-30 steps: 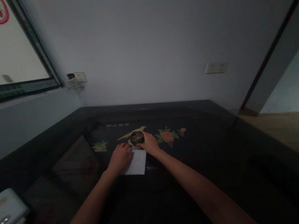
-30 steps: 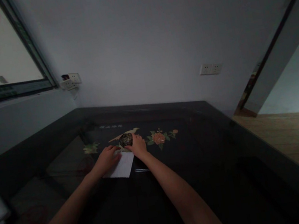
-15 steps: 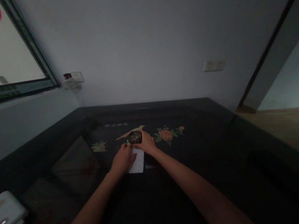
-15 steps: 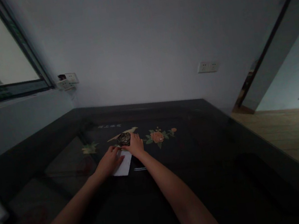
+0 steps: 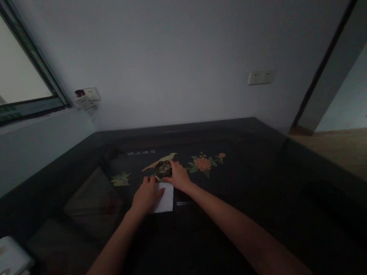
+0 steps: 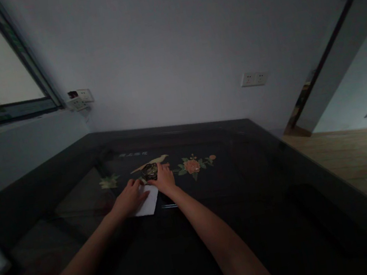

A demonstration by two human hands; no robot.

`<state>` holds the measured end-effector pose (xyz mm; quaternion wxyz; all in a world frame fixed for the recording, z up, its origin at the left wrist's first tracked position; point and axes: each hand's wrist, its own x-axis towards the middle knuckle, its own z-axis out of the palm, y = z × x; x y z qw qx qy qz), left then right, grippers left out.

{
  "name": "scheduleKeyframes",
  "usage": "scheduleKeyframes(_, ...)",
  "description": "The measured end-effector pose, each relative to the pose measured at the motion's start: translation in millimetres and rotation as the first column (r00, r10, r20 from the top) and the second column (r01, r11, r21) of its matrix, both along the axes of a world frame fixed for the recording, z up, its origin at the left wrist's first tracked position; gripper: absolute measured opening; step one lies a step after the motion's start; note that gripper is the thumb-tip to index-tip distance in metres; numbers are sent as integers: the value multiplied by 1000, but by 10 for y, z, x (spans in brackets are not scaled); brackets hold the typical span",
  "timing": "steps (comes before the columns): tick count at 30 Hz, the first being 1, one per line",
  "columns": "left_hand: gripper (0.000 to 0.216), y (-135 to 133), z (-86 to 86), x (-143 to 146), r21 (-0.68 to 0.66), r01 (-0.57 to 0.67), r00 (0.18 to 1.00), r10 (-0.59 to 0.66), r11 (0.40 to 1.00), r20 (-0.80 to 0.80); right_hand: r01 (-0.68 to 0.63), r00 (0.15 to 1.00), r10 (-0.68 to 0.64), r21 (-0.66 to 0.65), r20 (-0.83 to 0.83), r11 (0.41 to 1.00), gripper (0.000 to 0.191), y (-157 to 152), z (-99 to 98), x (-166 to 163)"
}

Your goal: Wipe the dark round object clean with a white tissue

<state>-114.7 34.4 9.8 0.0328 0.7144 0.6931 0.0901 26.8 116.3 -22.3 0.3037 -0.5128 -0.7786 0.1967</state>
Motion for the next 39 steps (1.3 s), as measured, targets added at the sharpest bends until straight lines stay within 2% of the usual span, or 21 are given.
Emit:
scheduleKeyframes(5,39,-34,51,17,43,-8,1000,8,999,4,-85,995,86,25,-42,996,86,-27,56,183)
scheduleKeyframes(7,37,-46,96,37,107,-14,1000,11,994,26,-105,991,108,42,-80,994,80,-98,113,351)
scheduleKeyframes(9,31,-67,155,83,171,9,997,-23,985,80,-150,980,159,76,-121,986,65,-232,181,572)
scheduleKeyframes(12,23,-144,230,237,204,155,965,-192,967,178,-228,957,236,69,-169,971,38,-546,268,952)
scheduleKeyframes(15,27,-287,252,519,159,298,909,-330,941,254,-214,967,216,29,-133,976,18,-911,298,1294)
scheduleKeyframes(16,27,-343,247,634,119,347,890,-367,930,271,-202,975,203,24,-84,979,15,-1019,293,1382)
scheduleKeyframes(19,22,-491,205,987,-2,478,835,-454,878,310,-200,979,201,-16,46,980,26,-1248,240,1552)
scheduleKeyframes(22,22,-560,137,1255,-49,518,829,-487,854,276,-210,975,213,-50,66,976,27,-1324,175,1607)
scheduleKeyframes(25,23,-553,74,1359,-65,537,814,-496,841,301,-218,975,220,-46,36,975,24,-1317,147,1610)
scheduleKeyframes(32,24,-540,53,1268,-54,659,721,-610,750,328,-217,972,222,-57,80,974,21,-1311,167,1607)
scheduleKeyframes(39,21,-524,-24,1245,-33,674,707,-633,738,315,-207,973,213,-66,94,976,22,-1302,165,1595)
